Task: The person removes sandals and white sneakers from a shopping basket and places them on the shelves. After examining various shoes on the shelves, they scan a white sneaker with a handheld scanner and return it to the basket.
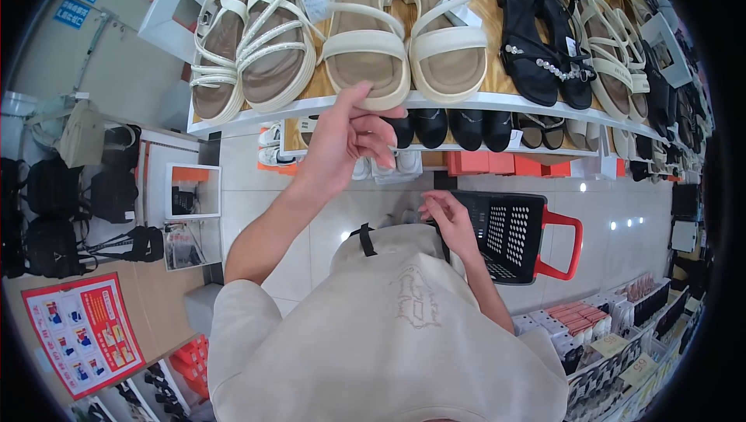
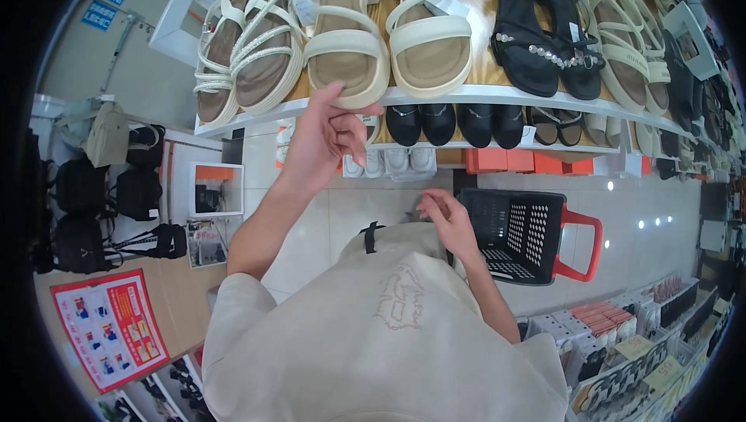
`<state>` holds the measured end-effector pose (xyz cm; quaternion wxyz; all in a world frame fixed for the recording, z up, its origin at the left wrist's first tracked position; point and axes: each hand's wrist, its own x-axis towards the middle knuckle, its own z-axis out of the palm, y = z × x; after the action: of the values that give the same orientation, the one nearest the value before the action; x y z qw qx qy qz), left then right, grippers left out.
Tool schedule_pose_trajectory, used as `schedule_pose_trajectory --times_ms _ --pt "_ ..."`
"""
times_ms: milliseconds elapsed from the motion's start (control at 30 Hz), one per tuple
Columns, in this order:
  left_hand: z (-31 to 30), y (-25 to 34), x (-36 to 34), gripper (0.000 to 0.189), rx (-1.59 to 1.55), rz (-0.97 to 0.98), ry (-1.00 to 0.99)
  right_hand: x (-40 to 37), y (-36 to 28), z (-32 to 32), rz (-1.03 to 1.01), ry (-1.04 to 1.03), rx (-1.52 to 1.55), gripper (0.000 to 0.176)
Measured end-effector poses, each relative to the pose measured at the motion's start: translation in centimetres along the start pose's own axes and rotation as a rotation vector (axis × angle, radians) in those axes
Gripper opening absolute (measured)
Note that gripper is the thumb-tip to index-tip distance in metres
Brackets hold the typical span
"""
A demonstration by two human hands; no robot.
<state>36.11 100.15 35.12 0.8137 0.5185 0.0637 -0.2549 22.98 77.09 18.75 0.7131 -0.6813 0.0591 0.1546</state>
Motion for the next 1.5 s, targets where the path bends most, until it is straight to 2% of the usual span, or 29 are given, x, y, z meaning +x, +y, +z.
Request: schedule_pose_trajectory --times_ms 67,133,167,267,333,400,433,467,533,567,633,667,700,733,800,833,867,933,967,1000,1067,1133,1200,1267,1333,1400,1433,1467,1500 --pt "0.0 -0.5 -0.4 0.070 0.043 0.103 -0.001 0.1 -0.2 -0.3 -0.007 -0.013 -0.009 0.030" --pt "0.2 -1.0 -1.6 0.067 0.094 0.294 -0.032 0.1 -0.6 -0.4 -0.012 -0.026 -0.019 0.029" --pt "0.3 -1.7 -2.0 0.067 0.096 0.300 -0.030 0.1 -1.0 -0.4 -0.030 -0.041 -0.024 0.028" --pt "0.0 -5.8 -3.1 0.065 -0.014 0.362 -0.011 0.0 -2.6 -0.5 -0.071 -0.089 -0.022 0.027" --pt "-0.3 -9.3 -4.1 0.060 0.097 0.552 -0.080 0.3 -3.8 -0.6 -0.095 -0.125 -0.015 0.027" --pt "0.4 -11.6 -5.7 0.053 0.034 0.607 -0.083 0.5 -4.9 -0.6 -0.184 -0.140 0.043 0.027" --pt "0.7 -12.9 -6.6 0.049 -0.032 0.656 -0.092 0.6 -5.5 -0.9 -0.206 -0.179 0.070 0.039" --pt "0.7 -14.4 -7.4 0.049 -0.029 0.655 -0.085 0.5 -6.4 -0.7 -0.203 -0.186 0.074 0.039" --pt "-0.1 -18.0 -8.8 0.043 0.037 0.629 -0.106 0.4 -8.6 -0.2 -0.366 -0.284 0.361 0.063" --pt "-1.4 -20.3 -9.4 0.043 0.040 0.625 -0.098 0.5 -8.8 -0.6 -0.319 -0.358 0.329 0.094" --pt "-3.3 -23.6 -10.2 0.039 0.895 0.732 -0.155 0.0 -9.8 -0.7 -0.310 -0.417 0.392 0.099" --pt "-3.2 -24.6 -10.5 0.039 0.893 0.719 -0.162 -0.3 -9.8 -0.9 -0.310 -0.471 0.447 0.105" --pt "-1.8 -24.5 -10.7 0.036 0.732 0.721 -0.168 -0.3 -8.6 -1.3 -0.321 -0.519 0.474 0.111" --pt "-0.4 -23.9 -11.0 0.034 0.570 0.715 -0.174 0.0 -6.2 -1.6 -0.258 -0.476 0.497 0.102" --pt "0.9 -23.0 -11.0 0.038 0.626 0.671 -0.200 -1.7 -4.3 -2.8 -0.101 -0.350 0.351 0.091" --pt "1.2 -23.2 -11.0 0.040 0.694 0.618 -0.225 -1.6 -3.2 -3.5 -0.095 -0.452 0.513 0.075" --pt "1.2 -23.4 -10.9 0.042 0.763 0.567 -0.249 -2.2 -2.9 -3.8 -0.084 -0.432 0.522 0.075" --pt "1.4 -23.1 -10.9 0.045 0.767 0.491 -0.305 -3.4 -2.7 -4.0 -0.045 -0.315 0.483 0.061" --pt "1.8 -22.2 -10.5 0.050 0.848 0.596 -0.346 -3.9 -1.8 -4.3 -0.070 -0.296 0.525 0.056" --pt "2.2 -21.3 -10.0 0.056 0.930 0.707 -0.388 -4.3 -2.5 -4.4 -0.068 -0.285 0.531 0.056" --pt "1.6 -21.0 -9.5 0.056 0.959 0.745 -0.389 -5.0 -4.9 -4.1 -0.109 -0.389 0.891 0.058" --pt "0.1 -20.7 -8.7 0.054 0.979 0.531 -0.563 -5.5 -3.5 -4.0 -0.116 -0.368 0.976 0.058" --pt "-0.1 -20.4 -8.1 0.053 0.908 0.590 -0.495 -5.7 -1.5 -4.4 -0.137 -0.195 0.777 0.056" --pt "-0.4 -19.6 -7.5 0.037 0.841 0.366 -0.217 -5.9 0.4 -4.9 -0.148 -0.023 0.576 0.054" --pt "1.4 -18.4 -6.6 0.030 0.690 0.366 -0.012 -6.3 1.4 -5.0 -0.153 0.146 0.376 0.052" --pt "4.2 -16.5 -5.4 0.041 0.624 0.503 0.057 -6.2 1.5 -4.6 -0.165 0.178 0.358 0.046" --pt "4.7 -15.8 -5.0 0.041 0.624 0.497 0.046 -5.9 1.3 -4.8 -0.093 0.146 0.355 0.045" --pt "5.1 -15.2 -4.7 0.047 0.733 0.639 0.005 -5.7 0.8 -4.9 -0.023 0.114 0.352 0.044" --pt "5.5 -14.7 -4.3 0.053 0.839 0.784 -0.038 -5.6 -1.4 -4.4 -0.026 0.081 0.503 0.040"
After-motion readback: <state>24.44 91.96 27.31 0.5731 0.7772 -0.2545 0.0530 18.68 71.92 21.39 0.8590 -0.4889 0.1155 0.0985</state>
